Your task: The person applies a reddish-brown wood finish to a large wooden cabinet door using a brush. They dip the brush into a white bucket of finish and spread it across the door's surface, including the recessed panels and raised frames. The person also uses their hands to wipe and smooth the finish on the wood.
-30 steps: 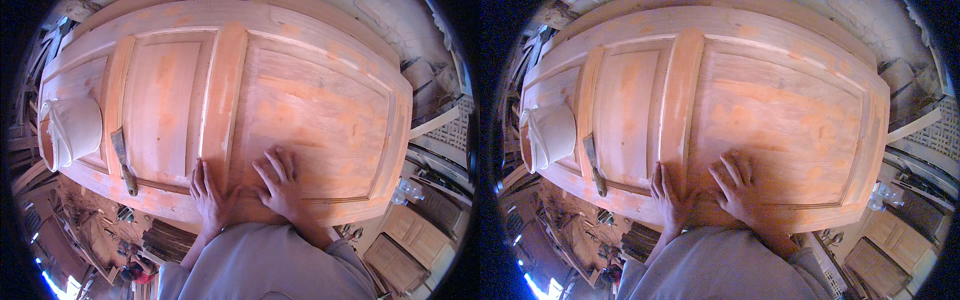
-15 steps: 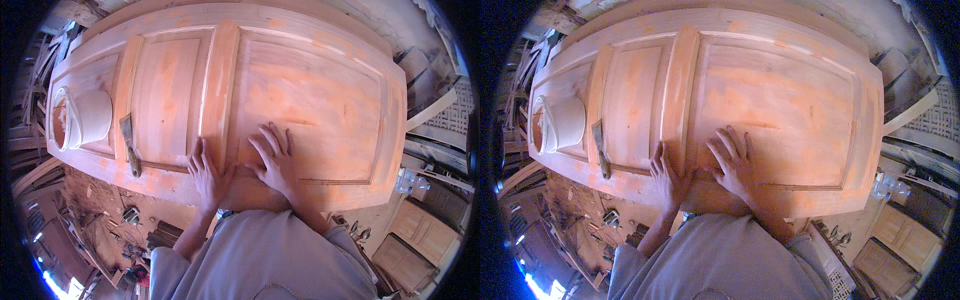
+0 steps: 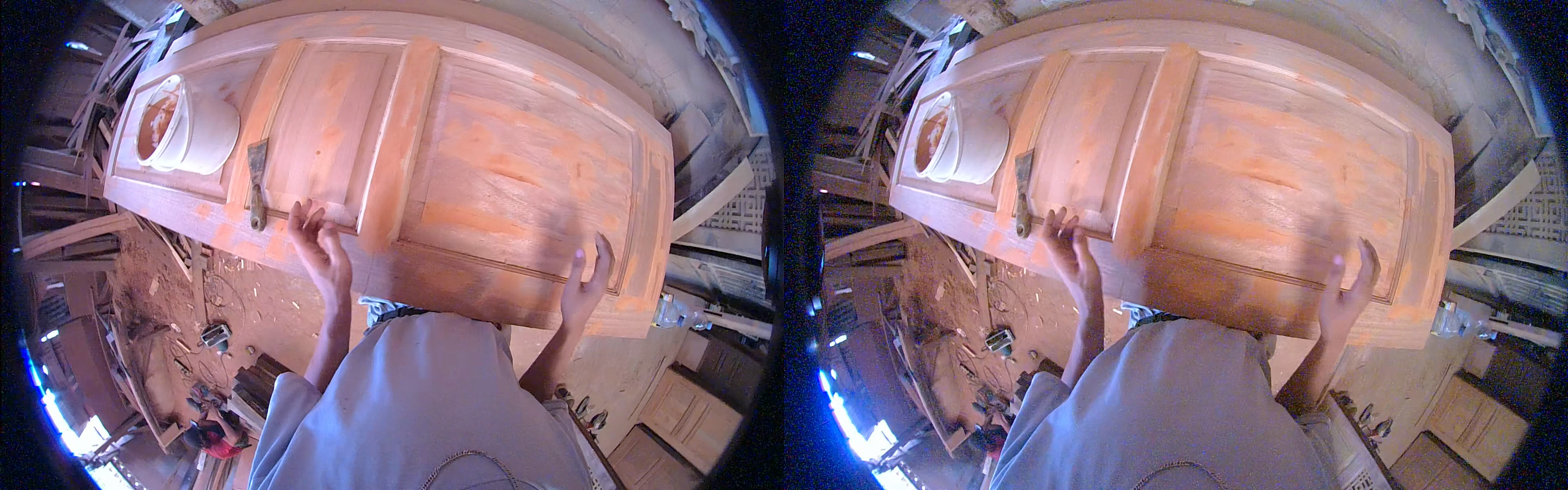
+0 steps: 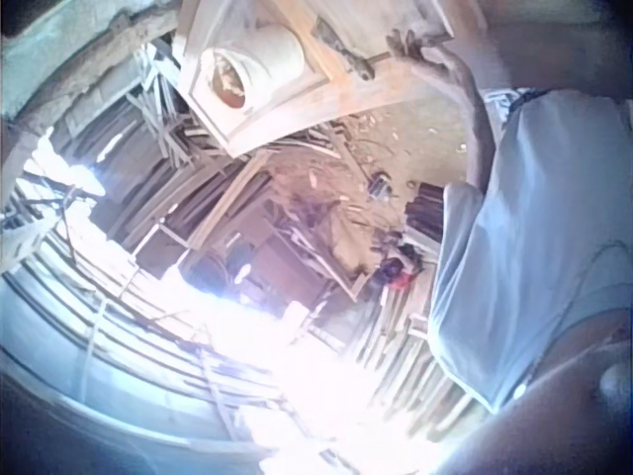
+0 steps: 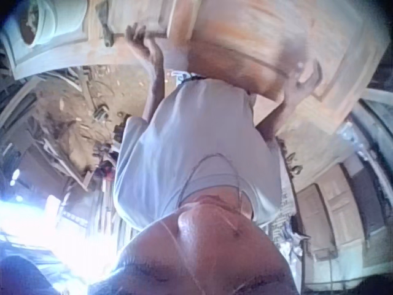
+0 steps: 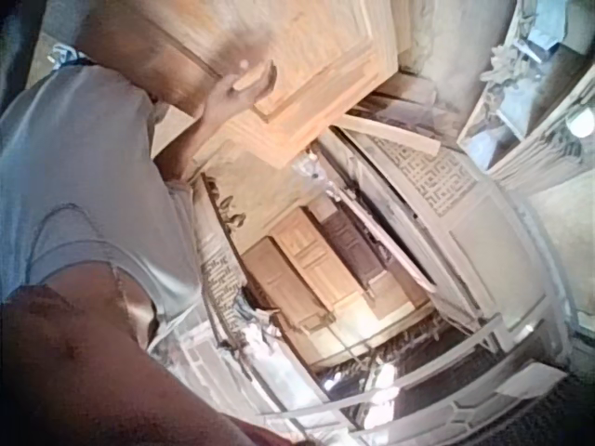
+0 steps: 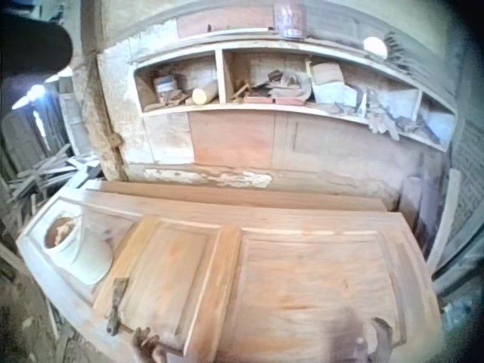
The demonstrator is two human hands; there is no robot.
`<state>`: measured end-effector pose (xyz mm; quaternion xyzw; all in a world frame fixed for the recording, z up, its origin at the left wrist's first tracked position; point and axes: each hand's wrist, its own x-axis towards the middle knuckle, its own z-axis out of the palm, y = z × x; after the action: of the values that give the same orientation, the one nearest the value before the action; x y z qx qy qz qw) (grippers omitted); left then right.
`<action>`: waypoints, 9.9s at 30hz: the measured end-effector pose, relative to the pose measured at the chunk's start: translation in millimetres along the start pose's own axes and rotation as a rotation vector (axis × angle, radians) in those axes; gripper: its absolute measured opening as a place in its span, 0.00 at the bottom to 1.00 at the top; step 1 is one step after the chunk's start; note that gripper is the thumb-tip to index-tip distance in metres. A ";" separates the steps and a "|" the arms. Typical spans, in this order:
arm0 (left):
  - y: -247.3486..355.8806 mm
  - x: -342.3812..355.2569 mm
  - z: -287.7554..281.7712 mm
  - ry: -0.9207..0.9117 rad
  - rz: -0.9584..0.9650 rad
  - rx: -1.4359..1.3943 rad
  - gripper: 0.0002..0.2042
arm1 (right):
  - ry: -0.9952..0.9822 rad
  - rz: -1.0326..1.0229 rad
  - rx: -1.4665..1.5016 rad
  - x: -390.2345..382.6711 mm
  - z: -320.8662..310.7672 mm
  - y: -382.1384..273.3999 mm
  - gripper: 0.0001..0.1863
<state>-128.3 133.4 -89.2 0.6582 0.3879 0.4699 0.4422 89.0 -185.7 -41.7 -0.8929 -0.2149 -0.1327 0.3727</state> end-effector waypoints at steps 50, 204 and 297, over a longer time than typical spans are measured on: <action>-61.9 124.2 -92.3 -0.478 0.180 0.951 0.41 | -0.299 -0.365 -0.259 181.0 420.7 -230.4 0.28; -67.4 108.8 -115.1 -0.256 0.095 0.592 0.14 | 0.181 0.348 -0.663 -89.3 16.3 40.0 0.20; -60.1 133.9 -105.6 -0.639 0.134 1.022 0.32 | -0.297 -0.008 0.004 -89.9 182.3 -184.8 0.18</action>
<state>-201.0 298.9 -91.6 0.9187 0.3703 0.0301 0.1339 -64.7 36.9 -90.2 -0.9012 -0.2712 -0.0003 0.3380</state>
